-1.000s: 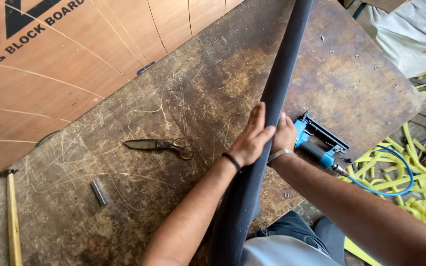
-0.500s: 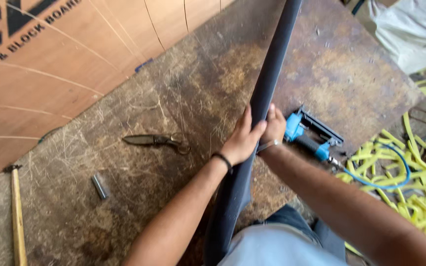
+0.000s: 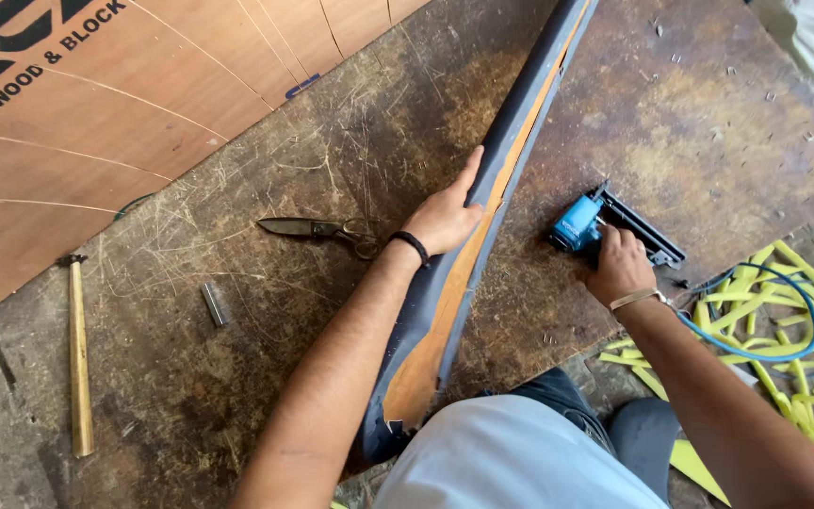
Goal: The person staples a black fabric strip along the edge of a wooden board using a pneumatic staple gun. They repeatedly pull the fabric taut and drive staples into the wood to secure the strip in place.
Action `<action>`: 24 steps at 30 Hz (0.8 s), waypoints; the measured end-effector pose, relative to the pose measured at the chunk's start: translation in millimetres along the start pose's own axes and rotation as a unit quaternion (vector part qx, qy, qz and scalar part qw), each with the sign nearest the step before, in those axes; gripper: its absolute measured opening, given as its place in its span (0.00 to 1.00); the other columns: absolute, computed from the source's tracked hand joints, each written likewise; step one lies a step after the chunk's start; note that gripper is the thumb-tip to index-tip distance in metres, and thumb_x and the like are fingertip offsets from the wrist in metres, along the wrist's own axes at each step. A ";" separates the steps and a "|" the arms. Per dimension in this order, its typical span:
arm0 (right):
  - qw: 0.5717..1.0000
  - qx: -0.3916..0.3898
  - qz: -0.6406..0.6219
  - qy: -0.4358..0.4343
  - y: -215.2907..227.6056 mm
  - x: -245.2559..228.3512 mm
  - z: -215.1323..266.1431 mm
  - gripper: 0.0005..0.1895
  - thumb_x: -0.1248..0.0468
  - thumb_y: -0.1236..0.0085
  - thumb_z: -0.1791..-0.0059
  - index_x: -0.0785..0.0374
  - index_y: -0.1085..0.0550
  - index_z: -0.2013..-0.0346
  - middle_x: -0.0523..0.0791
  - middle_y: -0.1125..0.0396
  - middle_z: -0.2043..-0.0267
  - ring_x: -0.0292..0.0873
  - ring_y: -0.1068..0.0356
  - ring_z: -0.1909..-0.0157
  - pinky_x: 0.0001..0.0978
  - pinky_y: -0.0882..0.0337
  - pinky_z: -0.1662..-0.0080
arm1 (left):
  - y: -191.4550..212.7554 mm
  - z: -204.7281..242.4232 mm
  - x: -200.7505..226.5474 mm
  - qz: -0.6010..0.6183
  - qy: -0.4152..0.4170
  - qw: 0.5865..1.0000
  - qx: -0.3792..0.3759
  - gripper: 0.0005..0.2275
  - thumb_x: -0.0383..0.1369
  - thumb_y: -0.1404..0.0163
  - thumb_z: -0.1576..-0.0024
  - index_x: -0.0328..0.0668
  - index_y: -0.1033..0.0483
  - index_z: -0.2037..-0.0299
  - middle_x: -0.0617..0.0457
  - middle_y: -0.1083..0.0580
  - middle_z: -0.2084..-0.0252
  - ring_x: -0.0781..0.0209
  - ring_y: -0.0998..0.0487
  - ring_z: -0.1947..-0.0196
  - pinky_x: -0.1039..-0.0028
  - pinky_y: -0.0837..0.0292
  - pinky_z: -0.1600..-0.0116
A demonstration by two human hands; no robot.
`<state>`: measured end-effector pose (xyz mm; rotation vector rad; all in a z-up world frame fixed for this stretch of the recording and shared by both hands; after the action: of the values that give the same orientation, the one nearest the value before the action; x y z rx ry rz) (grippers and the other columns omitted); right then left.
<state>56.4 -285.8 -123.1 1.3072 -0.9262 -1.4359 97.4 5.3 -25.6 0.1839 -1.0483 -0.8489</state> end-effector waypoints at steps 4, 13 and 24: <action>0.993 -0.063 -0.006 -0.104 -35.8 39.1 -20.7 0.45 0.63 0.34 0.56 0.58 0.44 0.26 0.57 0.30 0.42 0.60 0.28 0.44 0.50 0.28 0.48 | -1.9 -8.9 -16.5 0.046 -0.054 0.997 0.020 0.39 0.35 0.55 0.41 0.73 0.68 0.23 0.32 0.26 0.42 0.40 0.19 0.49 0.57 0.26 0.43; 0.929 -0.164 -0.314 -0.110 55.0 -26.8 -21.8 0.15 0.58 0.28 0.55 0.67 0.18 0.63 0.56 0.27 0.71 0.48 0.29 0.72 0.40 0.30 0.66 | -11.9 -7.2 -23.7 0.024 -0.021 0.999 -0.004 0.41 0.34 0.55 0.42 0.70 0.71 0.23 0.31 0.26 0.42 0.38 0.19 0.48 0.56 0.27 0.42; 0.955 -0.162 -0.238 -0.068 108.6 -98.0 -40.0 0.15 0.55 0.30 0.56 0.61 0.20 0.63 0.45 0.27 0.76 0.38 0.27 0.76 0.36 0.25 0.70 | -3.9 14.0 -0.5 -0.008 0.044 0.998 -0.050 0.45 0.31 0.53 0.41 0.70 0.78 0.24 0.32 0.22 0.48 0.44 0.16 0.57 0.57 0.23 0.46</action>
<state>110.3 -217.3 1.0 1.2384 -0.4385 -1.9760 83.8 6.5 -20.7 0.1443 -0.9211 -0.8967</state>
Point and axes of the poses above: each hand's wrist, its own z-axis away from the middle knuckle, its own y-axis out of the back of the hand, x = y × z, the point moved 8 cm from there along -z, towards the middle knuckle
